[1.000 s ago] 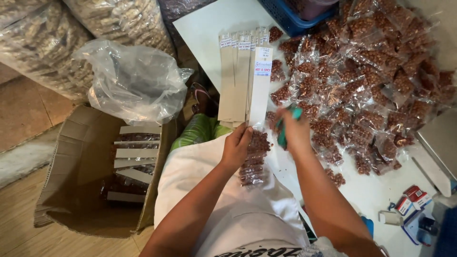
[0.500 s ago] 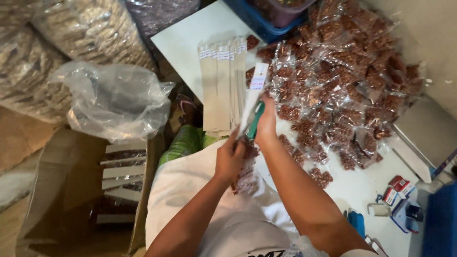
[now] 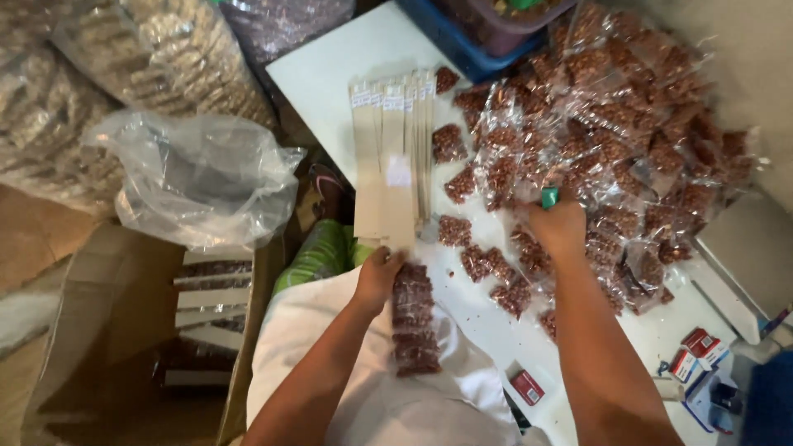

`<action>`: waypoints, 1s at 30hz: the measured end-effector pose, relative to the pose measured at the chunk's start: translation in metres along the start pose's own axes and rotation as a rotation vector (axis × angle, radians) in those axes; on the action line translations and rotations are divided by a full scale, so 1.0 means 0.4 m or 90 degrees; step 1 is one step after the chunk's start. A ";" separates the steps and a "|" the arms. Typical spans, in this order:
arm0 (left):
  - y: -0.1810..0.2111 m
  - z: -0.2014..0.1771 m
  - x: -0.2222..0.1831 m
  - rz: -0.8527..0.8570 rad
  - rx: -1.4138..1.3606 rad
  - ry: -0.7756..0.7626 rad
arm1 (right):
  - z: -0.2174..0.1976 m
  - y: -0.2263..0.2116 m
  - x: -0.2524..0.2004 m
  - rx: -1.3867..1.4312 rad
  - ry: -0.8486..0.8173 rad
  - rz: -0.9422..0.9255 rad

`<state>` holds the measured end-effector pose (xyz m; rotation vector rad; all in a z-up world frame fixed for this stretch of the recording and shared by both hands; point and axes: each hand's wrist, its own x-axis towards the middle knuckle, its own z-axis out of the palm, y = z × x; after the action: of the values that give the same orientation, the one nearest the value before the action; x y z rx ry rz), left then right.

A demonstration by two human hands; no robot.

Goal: Attaching small plastic bags of nuts to a long white strip using a handheld stapler.

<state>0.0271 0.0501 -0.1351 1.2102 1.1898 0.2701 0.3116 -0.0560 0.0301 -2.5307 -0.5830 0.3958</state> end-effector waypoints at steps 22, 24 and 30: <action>0.187 -0.013 -0.205 0.264 -0.101 0.007 | 0.144 -0.209 -0.274 0.221 -0.207 0.068; 0.201 -0.020 -0.227 0.289 -0.040 0.012 | 0.164 -0.230 -0.242 0.572 -0.016 0.171; 0.297 -0.030 -0.327 0.328 0.046 0.006 | 0.192 -0.327 -0.273 0.800 -0.040 0.264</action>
<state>0.0102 0.0113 0.0368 1.5705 0.8848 0.6199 0.1453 0.0257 0.0545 -1.3827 0.1954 0.7023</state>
